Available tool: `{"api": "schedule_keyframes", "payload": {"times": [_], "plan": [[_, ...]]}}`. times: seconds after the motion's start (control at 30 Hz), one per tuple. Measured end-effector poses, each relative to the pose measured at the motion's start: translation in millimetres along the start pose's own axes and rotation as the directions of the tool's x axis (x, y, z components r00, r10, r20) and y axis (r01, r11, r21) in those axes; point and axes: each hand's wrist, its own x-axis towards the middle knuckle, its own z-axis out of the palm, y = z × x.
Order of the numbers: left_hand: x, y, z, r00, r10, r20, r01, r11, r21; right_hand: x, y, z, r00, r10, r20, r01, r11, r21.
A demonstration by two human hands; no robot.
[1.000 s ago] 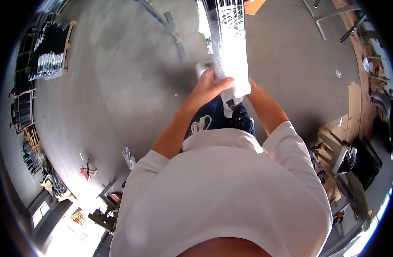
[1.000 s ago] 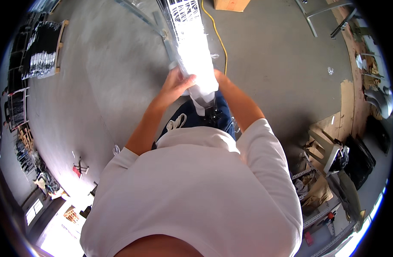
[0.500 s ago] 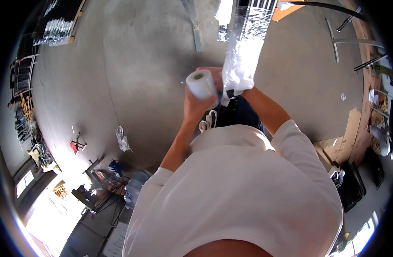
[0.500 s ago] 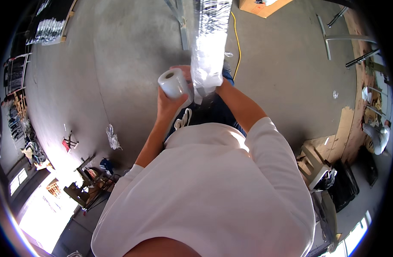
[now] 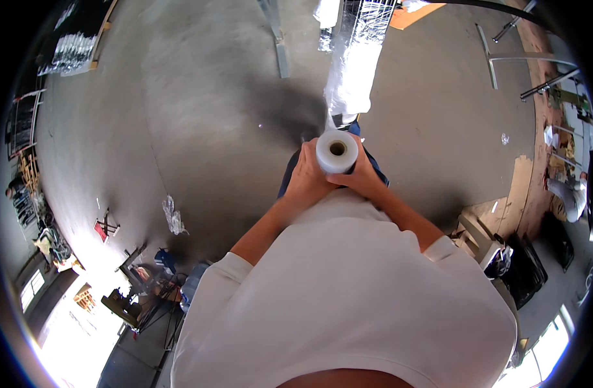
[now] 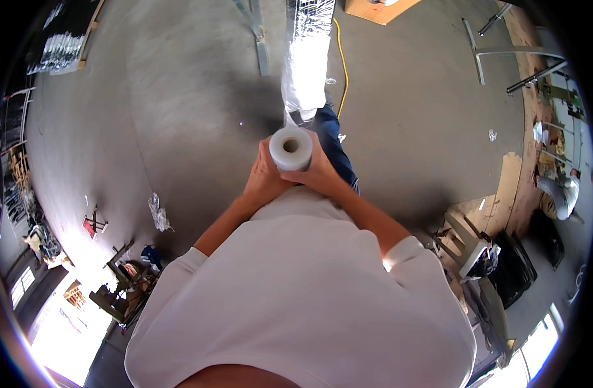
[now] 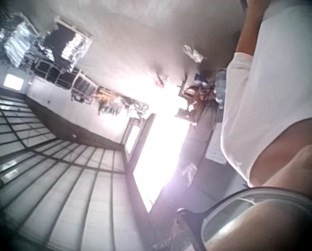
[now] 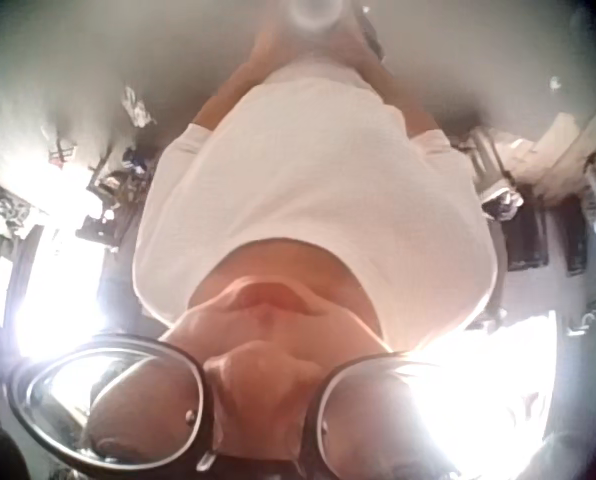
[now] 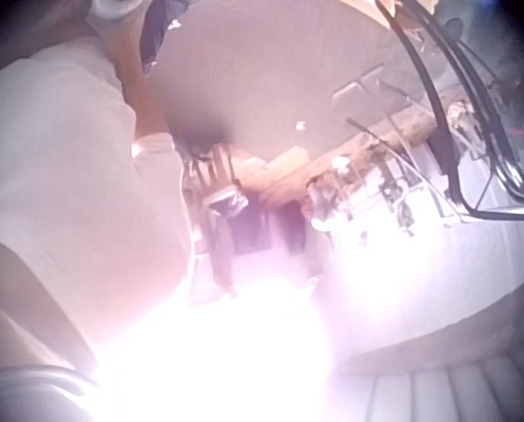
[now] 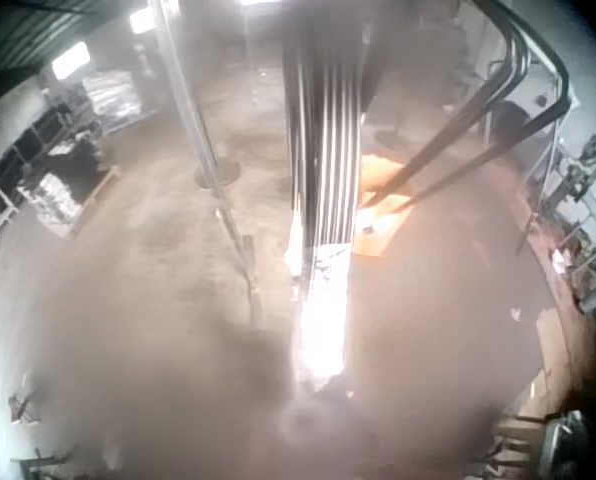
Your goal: The person wraps long black metal frames with clear plastic film. They pull the film from a roll and wrap it around the frames, which are standing vertically on the floor. The person handles the frames and the film roll with both hands, ensuring the frames are covered.
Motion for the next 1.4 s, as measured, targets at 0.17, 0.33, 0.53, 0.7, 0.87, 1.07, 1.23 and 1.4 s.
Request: {"api": "schedule_keyframes", "payload": {"times": [0.17, 0.33, 0.53, 0.7, 0.87, 1.07, 1.23, 1.4], "plan": [[39.9, -19.1, -46.2, 0.845, 0.102, 0.526, 0.154, 0.894, -0.421, -10.1, -7.8, -1.9, 0.965, 0.073, -0.252, -0.083, 0.996, -0.027], [108.2, -10.1, 1.6, 0.949, 0.031, 0.312, 0.151, 0.827, -0.542, -28.5, 1.1, -13.5, 0.956, 0.097, -0.277, -0.065, 0.990, 0.123], [116.8, -20.1, 14.6, 0.937, -0.050, 0.346, 0.256, 0.770, -0.584, -62.6, 32.7, -73.0, 0.897, 0.220, -0.383, -0.093, 0.942, 0.323], [93.8, -3.9, 14.5, 0.945, 0.065, 0.319, 0.149, 0.785, -0.601, 8.0, 113.8, -122.7, 0.872, 0.375, -0.314, -0.298, 0.917, 0.266], [76.5, 0.8, 6.4, 0.932, -0.010, 0.362, 0.206, 0.837, -0.507, 100.1, 150.6, -24.2, 0.965, 0.158, 0.211, -0.249, 0.809, 0.532], [21.7, -1.9, -30.4, 0.999, 0.020, -0.051, 0.018, 0.764, 0.645, 108.0, 132.2, 14.3, 0.903, 0.080, 0.422, -0.395, 0.542, 0.742], [10.5, -94.9, 20.4, 0.904, -0.228, -0.361, 0.027, 0.874, -0.485, 108.4, 126.6, 16.6, 0.818, 0.035, 0.575, -0.520, 0.472, 0.711], [3.8, -98.6, 9.4, 0.850, -0.437, -0.295, 0.198, 0.783, -0.589, 108.0, 110.6, -3.4, 0.712, 0.019, 0.702, -0.628, 0.464, 0.625]]}}
